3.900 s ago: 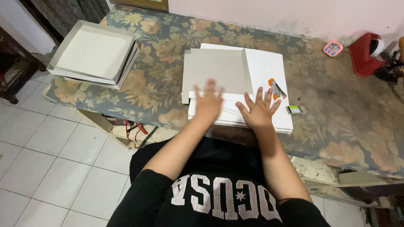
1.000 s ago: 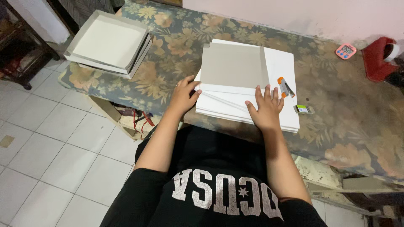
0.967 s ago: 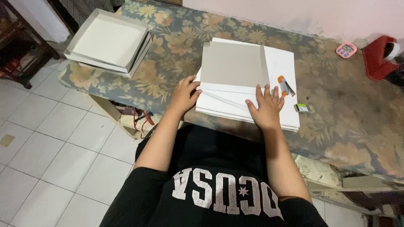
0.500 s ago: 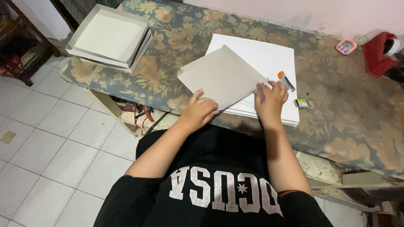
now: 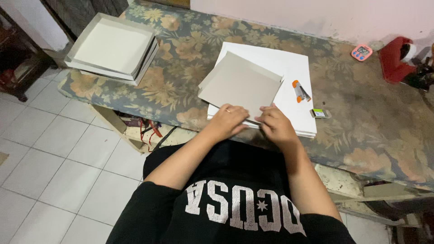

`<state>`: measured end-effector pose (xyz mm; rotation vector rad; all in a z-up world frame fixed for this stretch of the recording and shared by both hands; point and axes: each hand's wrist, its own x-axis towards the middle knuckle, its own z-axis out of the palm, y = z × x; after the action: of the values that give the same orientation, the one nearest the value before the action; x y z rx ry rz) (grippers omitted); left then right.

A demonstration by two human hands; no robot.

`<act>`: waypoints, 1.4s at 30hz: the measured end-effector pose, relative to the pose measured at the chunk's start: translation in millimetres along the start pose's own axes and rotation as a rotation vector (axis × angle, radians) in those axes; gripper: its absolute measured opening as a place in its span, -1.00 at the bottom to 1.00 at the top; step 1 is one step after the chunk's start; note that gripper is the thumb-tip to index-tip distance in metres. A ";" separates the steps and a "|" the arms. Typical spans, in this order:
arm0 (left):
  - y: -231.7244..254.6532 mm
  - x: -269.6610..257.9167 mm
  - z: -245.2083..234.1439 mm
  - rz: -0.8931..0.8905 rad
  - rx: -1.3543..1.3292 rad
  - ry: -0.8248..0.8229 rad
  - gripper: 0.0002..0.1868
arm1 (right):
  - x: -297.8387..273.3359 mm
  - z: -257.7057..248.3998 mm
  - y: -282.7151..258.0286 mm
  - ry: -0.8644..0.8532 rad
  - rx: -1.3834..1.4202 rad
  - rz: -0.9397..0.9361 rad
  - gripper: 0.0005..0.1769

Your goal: The person folds and presses along the edges of a flat cardboard piece and then uses a utility knife to trim or score portions of the material.

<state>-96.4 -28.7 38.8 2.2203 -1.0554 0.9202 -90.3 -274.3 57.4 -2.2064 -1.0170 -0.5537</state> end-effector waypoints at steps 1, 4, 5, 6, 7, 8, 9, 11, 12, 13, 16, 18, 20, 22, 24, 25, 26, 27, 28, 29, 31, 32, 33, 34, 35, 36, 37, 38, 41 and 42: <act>-6.7 -1.2 -4.7 0.005 0.064 -0.006 -0.75 | -3.7 -3.2 7.3 0.003 -0.003 -0.001 -0.71; -33.0 -6.5 -26.0 -0.064 0.205 -0.060 -0.74 | -11.1 -10.9 21.6 0.079 0.095 0.028 -0.70; -38.2 -8.2 -31.9 -0.060 0.207 -0.060 -0.74 | -12.3 -13.2 24.1 0.094 0.084 0.080 -0.71; -41.1 -10.3 -36.6 -0.044 0.230 -0.049 -0.72 | -14.0 -14.9 25.7 0.106 0.074 0.134 -0.72; -43.3 -11.6 -40.2 -0.027 0.254 -0.038 -0.69 | -13.4 -16.7 27.9 0.108 0.073 0.136 -0.72; -44.9 -12.1 -42.9 -0.025 0.252 -0.038 -0.69 | -11.4 -19.3 30.2 0.065 -0.089 0.083 -0.76; -46.3 -12.2 -45.0 -0.023 0.291 -0.078 -0.69 | -9.8 -21.3 31.7 0.021 -0.250 0.030 -0.78; -47.9 -13.6 -47.4 -0.021 0.327 -0.122 -0.69 | -8.9 -20.5 30.5 -0.068 -0.308 0.054 -0.80; -49.0 -13.4 -47.4 -0.023 0.332 -0.180 -0.68 | -8.3 -20.7 29.4 -0.158 -0.366 0.074 -0.80; -49.9 -13.5 -47.3 -0.024 0.337 -0.237 -0.68 | -9.0 -20.5 26.7 -0.157 -0.366 0.077 -0.80; -49.9 -15.3 -44.1 0.006 0.352 -0.144 -0.64 | -9.9 -18.4 17.5 -0.173 -0.494 0.081 -0.71; -53.9 -15.8 -41.1 0.013 0.360 -0.160 -0.63 | -10.6 -15.9 13.8 -0.132 -0.596 0.097 -0.79; -57.7 -16.4 -36.6 0.021 0.368 -0.174 -0.63 | -8.3 -13.2 12.3 -0.097 -0.579 0.103 -0.79; -60.2 -16.1 -30.9 -0.043 0.366 -0.243 -0.70 | -4.5 -14.2 11.1 -0.061 -0.564 0.108 -0.79; -63.1 -13.7 -26.1 -0.077 0.346 -0.249 -0.74 | 2.0 -13.3 8.9 -0.072 -0.577 0.038 -0.78; -64.0 -12.7 -25.0 -0.113 0.331 -0.254 -0.77 | 4.7 -13.8 8.0 -0.072 -0.577 0.040 -0.78; -65.0 -12.5 -26.0 -0.112 0.330 -0.256 -0.77 | 7.2 -13.6 7.1 -0.072 -0.439 0.018 -0.78; -65.7 -12.2 -27.9 -0.118 0.294 -0.218 -0.78 | 9.1 -13.6 6.6 -0.071 -0.302 -0.005 -0.77; -66.1 -10.7 -29.5 -0.124 0.259 -0.178 -0.78 | 11.3 -14.5 7.1 -0.069 -0.302 -0.005 -0.77; -65.9 -9.0 -31.0 -0.123 0.260 -0.178 -0.78 | 13.4 -15.4 7.8 -0.102 -0.302 0.034 -0.79; -63.9 -6.8 -33.6 -0.205 0.192 -0.157 -0.85 | 15.9 -17.3 9.1 -0.138 -0.300 0.073 -0.80; -63.6 -5.7 -35.4 -0.206 0.192 -0.157 -0.85 | 17.0 -19.1 9.8 -0.098 -0.277 0.102 -0.85; -64.0 -4.5 -37.1 -0.256 0.218 -0.190 -0.87 | 18.7 -20.1 10.8 -0.057 -0.254 0.130 -0.87; -65.0 -3.0 -38.0 -0.306 0.245 -0.222 -0.84 | 22.2 -21.1 13.2 -0.058 -0.254 0.129 -0.87; -66.4 -2.0 -38.4 -0.306 0.245 -0.221 -0.84 | 25.9 -22.5 16.4 -0.095 -0.207 0.210 -0.85; -68.7 -1.4 -38.7 -0.331 0.208 -0.223 -0.80 | 27.9 -23.0 18.6 -0.133 -0.160 0.290 -0.83; -71.7 -0.7 -38.4 -0.356 0.171 -0.225 -0.76 | 28.3 -22.3 20.0 -0.133 -0.160 0.289 -0.83; -75.9 1.3 -36.9 -0.357 0.171 -0.224 -0.76 | 28.2 -21.3 21.4 -0.127 -0.119 0.379 -0.80; -95.2 15.4 -33.0 -0.459 0.119 -0.287 -0.72 | 31.0 -16.0 29.2 -0.140 -0.076 0.550 -0.76; -101.3 20.3 -33.1 -0.598 0.049 -0.407 -0.69 | 31.5 -14.0 31.8 -0.163 -0.072 0.634 -0.73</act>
<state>-16.8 42.0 59.6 2.6040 -0.4571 0.2433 -47.6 -283.7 74.4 -2.4938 -0.3255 -0.1225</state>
